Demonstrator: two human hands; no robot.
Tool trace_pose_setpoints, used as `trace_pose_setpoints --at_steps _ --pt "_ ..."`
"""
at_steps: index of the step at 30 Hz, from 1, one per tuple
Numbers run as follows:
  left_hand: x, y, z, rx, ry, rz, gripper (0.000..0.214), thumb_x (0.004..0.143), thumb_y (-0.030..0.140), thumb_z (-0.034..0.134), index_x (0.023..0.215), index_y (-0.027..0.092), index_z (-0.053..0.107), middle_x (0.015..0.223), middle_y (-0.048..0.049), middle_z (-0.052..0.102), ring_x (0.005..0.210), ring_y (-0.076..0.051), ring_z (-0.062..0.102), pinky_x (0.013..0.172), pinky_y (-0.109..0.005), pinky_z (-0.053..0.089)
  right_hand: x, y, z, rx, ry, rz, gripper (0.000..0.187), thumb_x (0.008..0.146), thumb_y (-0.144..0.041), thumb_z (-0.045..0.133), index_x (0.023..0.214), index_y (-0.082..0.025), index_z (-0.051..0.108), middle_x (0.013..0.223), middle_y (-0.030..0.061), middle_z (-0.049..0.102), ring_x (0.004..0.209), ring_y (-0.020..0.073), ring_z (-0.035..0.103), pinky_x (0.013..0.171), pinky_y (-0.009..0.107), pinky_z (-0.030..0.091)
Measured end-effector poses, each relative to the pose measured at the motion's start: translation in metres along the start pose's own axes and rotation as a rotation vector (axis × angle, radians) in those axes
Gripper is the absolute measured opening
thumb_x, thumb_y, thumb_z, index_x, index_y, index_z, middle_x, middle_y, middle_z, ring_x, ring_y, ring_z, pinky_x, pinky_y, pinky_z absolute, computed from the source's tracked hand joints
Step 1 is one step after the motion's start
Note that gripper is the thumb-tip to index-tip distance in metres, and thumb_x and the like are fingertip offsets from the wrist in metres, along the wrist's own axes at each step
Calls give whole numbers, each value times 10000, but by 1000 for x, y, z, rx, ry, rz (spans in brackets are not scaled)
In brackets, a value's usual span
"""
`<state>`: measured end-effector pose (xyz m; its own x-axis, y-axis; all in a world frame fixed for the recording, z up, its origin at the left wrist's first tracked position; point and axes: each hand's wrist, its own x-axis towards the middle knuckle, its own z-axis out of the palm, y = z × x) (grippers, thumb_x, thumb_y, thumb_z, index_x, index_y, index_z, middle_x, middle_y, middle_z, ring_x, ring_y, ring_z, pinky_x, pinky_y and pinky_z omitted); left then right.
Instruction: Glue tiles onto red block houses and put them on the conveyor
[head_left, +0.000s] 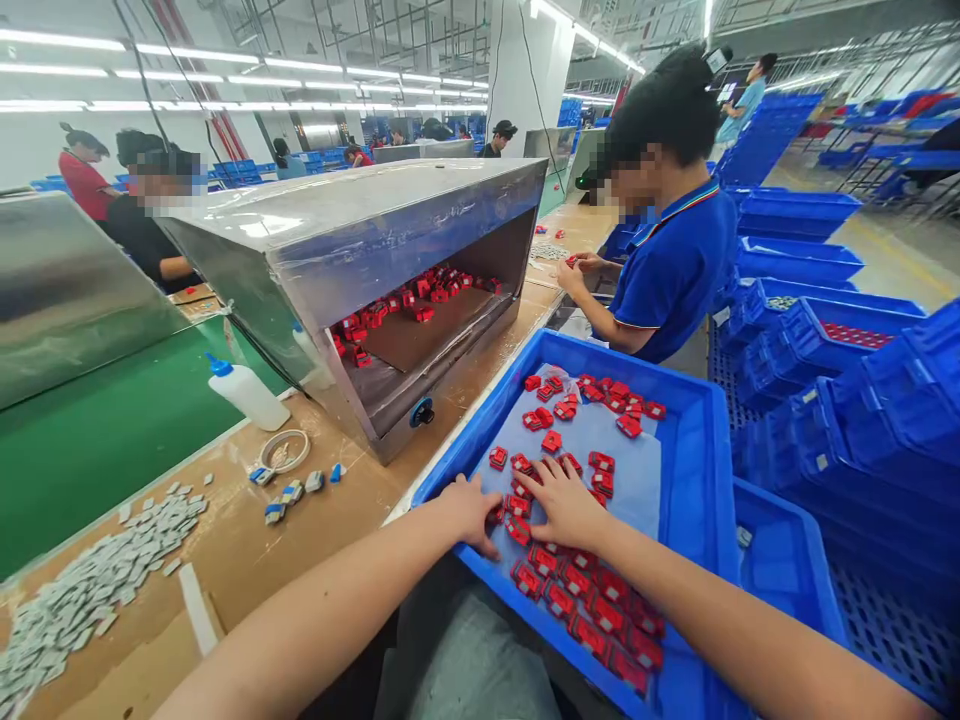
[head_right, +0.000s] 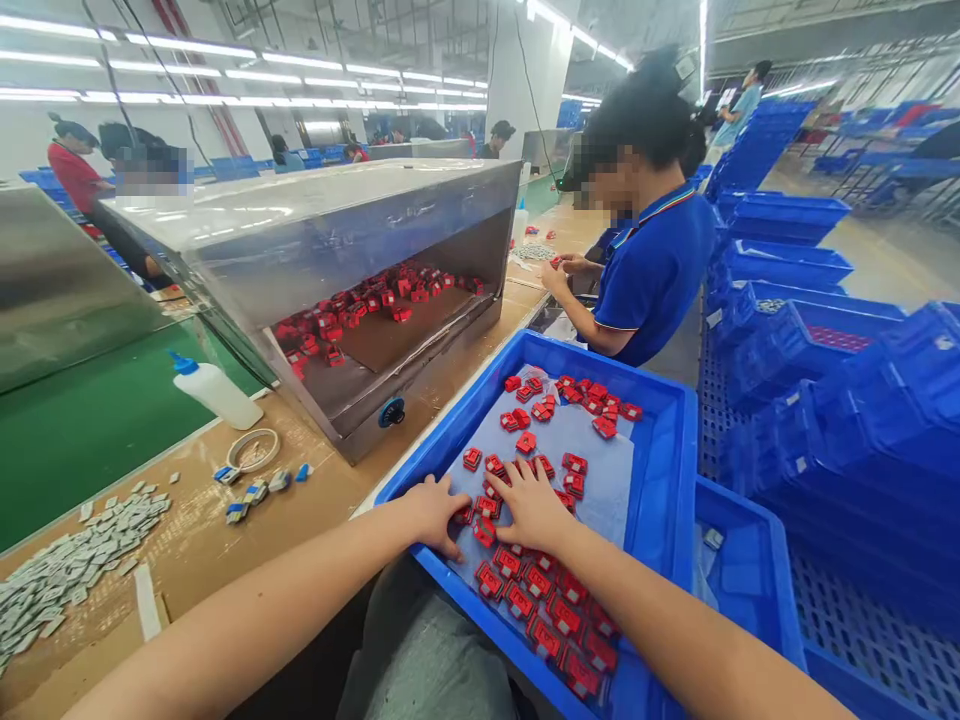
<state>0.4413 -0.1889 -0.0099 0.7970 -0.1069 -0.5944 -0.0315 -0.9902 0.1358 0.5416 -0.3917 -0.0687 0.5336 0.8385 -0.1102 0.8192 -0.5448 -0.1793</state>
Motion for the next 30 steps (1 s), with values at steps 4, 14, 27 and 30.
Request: trace_pose_setpoints --at_steps 4,14,27,30 --pt "7 4 2 47 -42 -55 1166 515 608 965 1527 318 463 1552 -213 421 1328 -493 526 1030 -571 517 15 -1 -4 -25 -25 -33 928 779 -718 723 1564 -275 502 1590 233 430 1396 463 425 1134 657 299" --pt "15 0 13 98 -44 117 832 665 566 881 1413 363 578 1452 -180 501 1222 -462 611 930 -630 552 47 12 -2 -101 -10 -25 726 891 -669 602 1425 -178 605 1339 238 585 1215 420 547 1022 538 405" --pt "40 -28 7 419 -26 493 770 718 507 851 1420 369 567 1295 -144 576 755 -291 696 663 -401 559 39 35 -4 -39 -41 -13 398 979 -408 534 1305 -202 630 1319 177 576 1137 322 652 946 410 488" --pt "37 -31 2 372 -48 511 695 751 481 826 1400 414 587 1253 -102 571 730 -253 678 652 -371 543 40 35 -5 20 -48 28 438 930 -303 551 1353 -198 598 1383 182 540 1085 282 694 918 368 498"
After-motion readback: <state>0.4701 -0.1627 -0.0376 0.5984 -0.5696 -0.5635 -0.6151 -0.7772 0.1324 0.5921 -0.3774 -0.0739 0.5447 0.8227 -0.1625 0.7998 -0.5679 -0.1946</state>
